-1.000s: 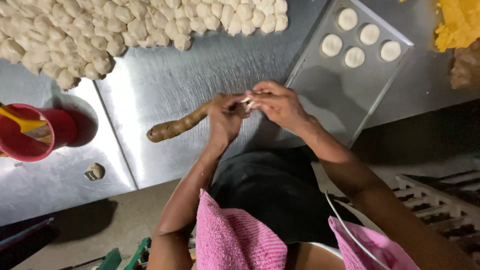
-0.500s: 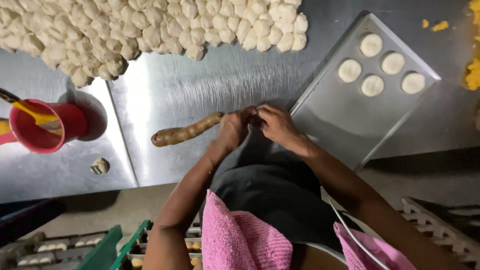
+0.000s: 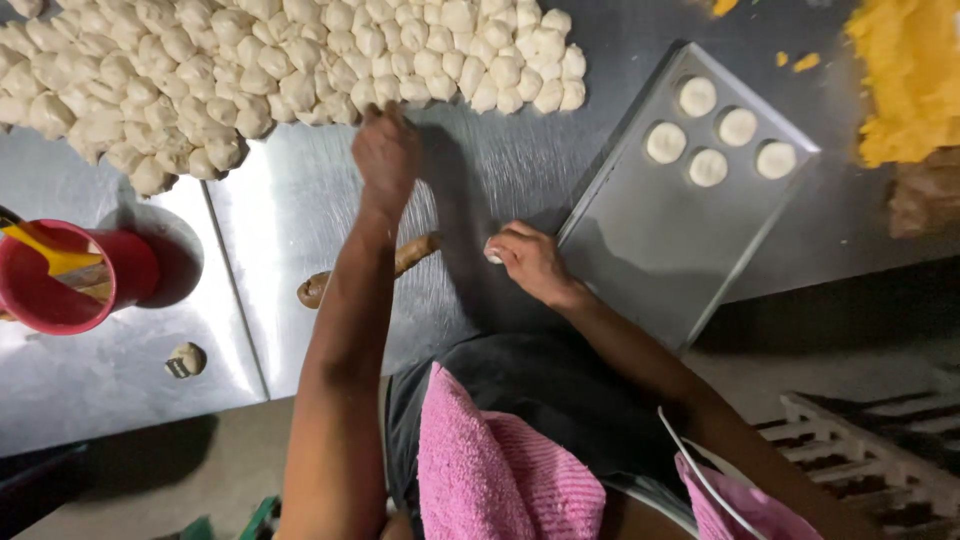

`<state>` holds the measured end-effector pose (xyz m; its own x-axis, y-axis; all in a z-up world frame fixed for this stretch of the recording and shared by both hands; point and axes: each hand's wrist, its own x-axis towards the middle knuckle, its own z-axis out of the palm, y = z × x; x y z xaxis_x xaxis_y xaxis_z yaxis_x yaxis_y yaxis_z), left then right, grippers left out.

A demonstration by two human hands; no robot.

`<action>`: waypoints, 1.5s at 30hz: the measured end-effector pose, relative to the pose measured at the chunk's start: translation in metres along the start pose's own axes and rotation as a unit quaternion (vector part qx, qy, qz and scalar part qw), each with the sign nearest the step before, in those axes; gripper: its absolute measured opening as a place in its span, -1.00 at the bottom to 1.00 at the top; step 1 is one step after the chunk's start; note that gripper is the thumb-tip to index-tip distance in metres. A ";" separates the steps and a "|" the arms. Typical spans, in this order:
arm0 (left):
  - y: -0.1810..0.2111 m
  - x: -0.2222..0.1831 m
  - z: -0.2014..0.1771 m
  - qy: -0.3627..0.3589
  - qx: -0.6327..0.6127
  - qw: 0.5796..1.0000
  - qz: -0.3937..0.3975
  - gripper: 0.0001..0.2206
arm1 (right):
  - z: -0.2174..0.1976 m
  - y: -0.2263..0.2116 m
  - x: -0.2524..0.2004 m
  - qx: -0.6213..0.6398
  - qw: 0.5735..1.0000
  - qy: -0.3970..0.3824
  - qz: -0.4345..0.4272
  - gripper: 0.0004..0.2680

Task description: Shaping and filling bread dough portions and arranging them on baking trays.

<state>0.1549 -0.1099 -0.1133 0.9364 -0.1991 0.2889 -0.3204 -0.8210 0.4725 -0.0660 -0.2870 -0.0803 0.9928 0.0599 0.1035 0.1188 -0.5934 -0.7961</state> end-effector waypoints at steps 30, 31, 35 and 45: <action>-0.066 -0.213 -0.248 -0.134 -0.498 0.836 -0.187 -0.64 | 0.062 0.049 0.012 -0.328 0.939 0.014 0.097 -0.47; -0.067 -0.211 -0.246 -0.149 -0.525 0.813 -0.200 -0.65 | 0.060 0.045 -0.001 -0.320 0.944 -0.011 0.081 -0.51; -0.061 -0.197 -0.229 -0.213 -0.580 0.738 -0.272 -0.60 | 0.056 0.029 -0.059 -0.220 0.973 0.039 0.064 -0.69; 0.008 -0.183 -0.200 -0.201 -0.541 0.790 -0.204 -0.64 | -0.058 0.163 -0.131 0.285 0.836 0.422 0.207 -0.82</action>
<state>-0.0474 0.0264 0.0042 0.8938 -0.3678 -0.2565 0.2891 0.0355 0.9566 -0.1779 -0.4379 -0.1889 0.6163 -0.7853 -0.0589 -0.0062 0.0700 -0.9975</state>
